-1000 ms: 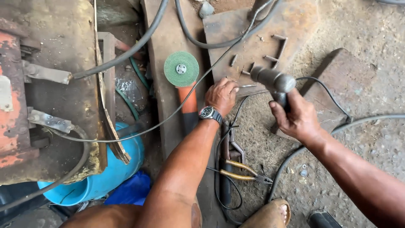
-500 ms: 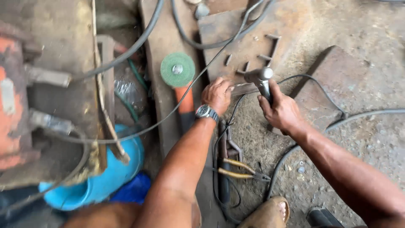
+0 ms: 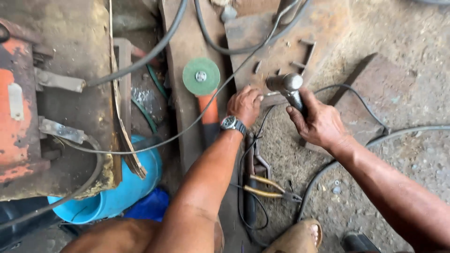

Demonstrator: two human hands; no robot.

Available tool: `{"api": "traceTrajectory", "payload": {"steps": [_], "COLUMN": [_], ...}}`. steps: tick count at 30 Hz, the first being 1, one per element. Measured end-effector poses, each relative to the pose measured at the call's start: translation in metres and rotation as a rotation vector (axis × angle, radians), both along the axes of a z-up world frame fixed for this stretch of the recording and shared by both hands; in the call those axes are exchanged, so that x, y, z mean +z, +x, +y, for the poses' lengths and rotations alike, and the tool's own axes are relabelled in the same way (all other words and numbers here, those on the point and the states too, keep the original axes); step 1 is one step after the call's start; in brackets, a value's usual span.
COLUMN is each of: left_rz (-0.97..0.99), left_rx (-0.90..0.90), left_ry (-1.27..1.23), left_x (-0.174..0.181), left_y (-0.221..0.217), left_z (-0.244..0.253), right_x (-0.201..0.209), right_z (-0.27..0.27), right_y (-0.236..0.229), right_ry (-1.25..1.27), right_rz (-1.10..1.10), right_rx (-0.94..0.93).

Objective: The person uses pliers to hold a small metal rod and repeatedly strikes it with a hammer on a metal surface. After hammering, the person picks up the rod and places it on a metal grate on the floor.

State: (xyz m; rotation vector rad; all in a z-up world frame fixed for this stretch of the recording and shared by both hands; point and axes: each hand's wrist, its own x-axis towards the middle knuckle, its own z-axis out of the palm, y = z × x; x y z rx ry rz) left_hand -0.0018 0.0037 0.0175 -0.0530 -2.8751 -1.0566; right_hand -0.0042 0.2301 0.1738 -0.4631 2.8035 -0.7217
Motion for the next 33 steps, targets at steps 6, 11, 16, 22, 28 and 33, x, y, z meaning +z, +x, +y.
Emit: {"api": "traceTrajectory", "payload": {"steps": [6, 11, 16, 22, 28, 33], "left_rz": [-0.053, -0.077, -0.041, -0.034, -0.097, -0.138], "left_rx": [0.016, 0.016, 0.034, 0.035, 0.003, 0.049], "left_ry": [0.023, 0.001, 0.027, 0.009, 0.095, 0.084], "left_x": [0.007, -0.004, -0.007, -0.001, -0.015, -0.016], "left_y": [-0.001, 0.017, 0.006, 0.004, 0.003, 0.005], "left_z": [0.001, 0.007, 0.005, 0.003, -0.01, -0.005], "right_x": [-0.043, -0.006, -0.041, 0.0, 0.001, -0.026], "right_z": [0.002, 0.005, 0.006, -0.002, 0.015, 0.044], "right_y": [0.011, 0.017, 0.009, -0.002, -0.014, -0.012], "right_ry": [0.074, -0.012, 0.152, 0.221, -0.008, 0.051], "right_rz": [0.035, 0.13, 0.209, -0.077, -0.026, -0.134], "right_rx": [0.011, 0.003, 0.078, 0.042, -0.055, -0.092]}}
